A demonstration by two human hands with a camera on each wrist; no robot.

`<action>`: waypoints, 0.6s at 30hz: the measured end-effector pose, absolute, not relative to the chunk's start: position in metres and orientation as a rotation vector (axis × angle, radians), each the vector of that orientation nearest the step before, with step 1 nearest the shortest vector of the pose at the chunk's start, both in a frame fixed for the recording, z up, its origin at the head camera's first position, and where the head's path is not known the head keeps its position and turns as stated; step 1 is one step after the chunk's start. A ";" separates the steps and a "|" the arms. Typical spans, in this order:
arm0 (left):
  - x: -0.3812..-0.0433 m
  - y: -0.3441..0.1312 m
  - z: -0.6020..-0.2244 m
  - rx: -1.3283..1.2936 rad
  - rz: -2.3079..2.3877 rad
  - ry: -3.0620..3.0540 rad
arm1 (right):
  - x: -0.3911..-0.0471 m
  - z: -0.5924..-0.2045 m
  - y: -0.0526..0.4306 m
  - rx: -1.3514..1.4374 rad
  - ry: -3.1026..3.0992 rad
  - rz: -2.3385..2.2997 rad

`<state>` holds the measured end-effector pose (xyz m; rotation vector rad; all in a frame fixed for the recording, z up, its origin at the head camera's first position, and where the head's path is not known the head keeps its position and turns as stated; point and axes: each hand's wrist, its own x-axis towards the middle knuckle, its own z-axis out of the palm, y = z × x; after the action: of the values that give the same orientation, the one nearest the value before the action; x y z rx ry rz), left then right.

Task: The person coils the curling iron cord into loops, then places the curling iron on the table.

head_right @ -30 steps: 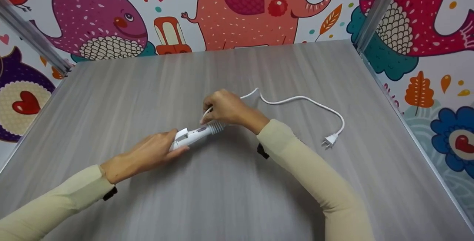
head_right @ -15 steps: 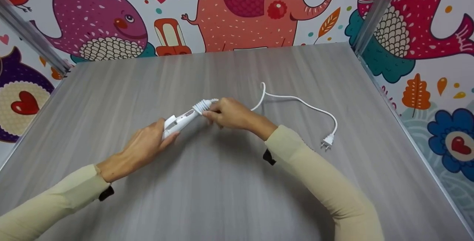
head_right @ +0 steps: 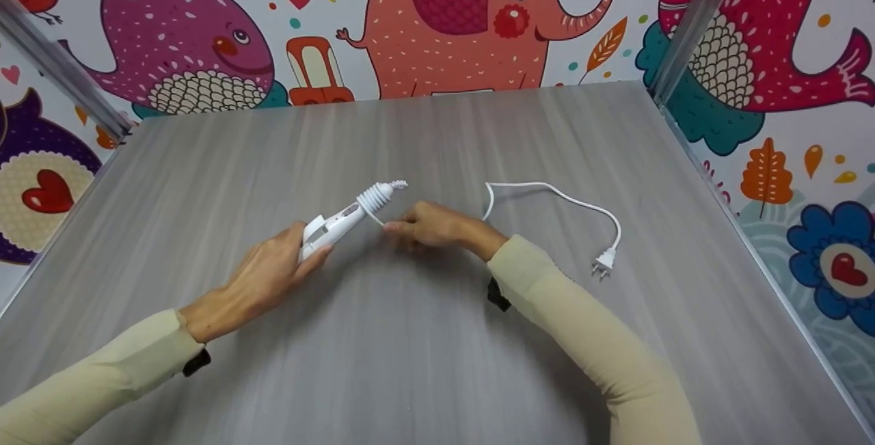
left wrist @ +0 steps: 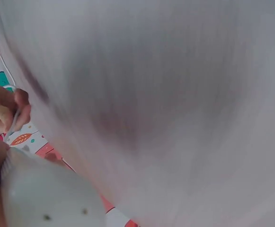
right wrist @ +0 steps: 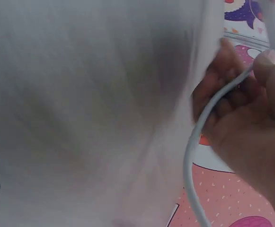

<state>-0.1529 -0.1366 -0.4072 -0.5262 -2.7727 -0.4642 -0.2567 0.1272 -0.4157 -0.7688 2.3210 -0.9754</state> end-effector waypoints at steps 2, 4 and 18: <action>-0.152 -0.137 -0.408 -0.555 -0.464 -2.772 | -0.259 -0.418 0.128 -0.721 2.412 -0.912; -0.151 -0.137 -0.409 -0.586 -0.460 -2.764 | -0.263 -0.421 0.129 -0.664 2.496 -0.864; -0.149 -0.135 -0.414 -0.858 -0.397 -2.670 | -0.287 -0.426 0.134 -1.171 2.471 -1.036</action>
<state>-0.1488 -0.1346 -0.4145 -0.8582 -2.6701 -0.3968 -0.2870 0.1342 -0.4255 -1.1714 2.4707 -1.0364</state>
